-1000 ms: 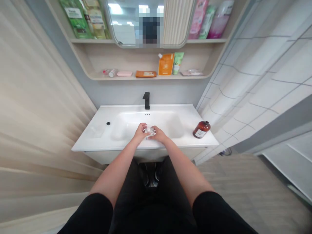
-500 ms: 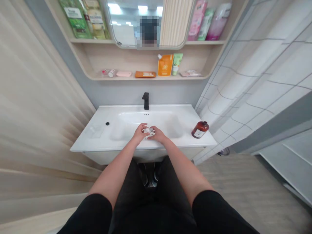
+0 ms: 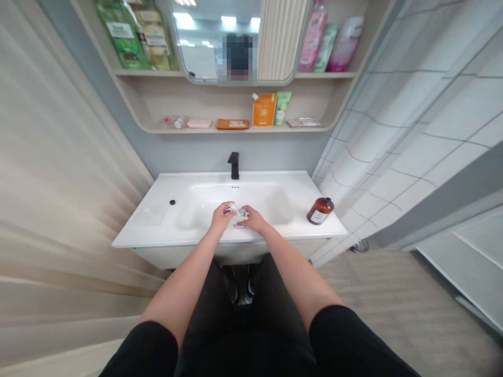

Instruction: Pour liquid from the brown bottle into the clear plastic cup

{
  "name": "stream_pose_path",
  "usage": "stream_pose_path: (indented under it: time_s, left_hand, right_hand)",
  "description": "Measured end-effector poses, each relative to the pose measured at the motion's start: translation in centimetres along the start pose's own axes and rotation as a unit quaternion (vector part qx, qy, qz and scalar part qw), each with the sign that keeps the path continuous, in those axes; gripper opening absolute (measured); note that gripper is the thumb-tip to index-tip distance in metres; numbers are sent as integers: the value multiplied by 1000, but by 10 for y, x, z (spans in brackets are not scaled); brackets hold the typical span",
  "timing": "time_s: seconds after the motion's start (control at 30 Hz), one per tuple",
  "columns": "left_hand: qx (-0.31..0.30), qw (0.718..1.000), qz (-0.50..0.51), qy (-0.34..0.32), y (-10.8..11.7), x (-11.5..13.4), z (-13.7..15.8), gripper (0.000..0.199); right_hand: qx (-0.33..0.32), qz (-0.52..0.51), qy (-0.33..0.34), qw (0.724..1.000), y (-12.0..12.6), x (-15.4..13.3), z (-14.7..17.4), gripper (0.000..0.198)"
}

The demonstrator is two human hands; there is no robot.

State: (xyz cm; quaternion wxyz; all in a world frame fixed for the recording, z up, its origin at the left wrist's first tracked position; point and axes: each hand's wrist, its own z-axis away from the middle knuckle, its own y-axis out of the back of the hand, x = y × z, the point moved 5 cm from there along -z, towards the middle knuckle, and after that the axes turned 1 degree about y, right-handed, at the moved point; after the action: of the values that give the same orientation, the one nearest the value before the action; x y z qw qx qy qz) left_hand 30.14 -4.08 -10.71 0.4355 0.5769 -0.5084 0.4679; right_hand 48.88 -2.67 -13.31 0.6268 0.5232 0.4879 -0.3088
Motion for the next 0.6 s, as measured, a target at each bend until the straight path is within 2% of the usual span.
stream_pose_path:
  time_s: [0.13,0.27,0.6]
  left_hand:
    - [-9,995,-94,-41,3,21,0,34]
    - [18,986,-156,-61,8,41,2,33]
    - [16,976,-199,-89,6,60,7,25]
  right_hand:
    - [12,20,14,1000,0,1,0,73]
    - [17,30,34,999,1,1,1,73]
    - [17,28,34,999,2,-4,5,69]
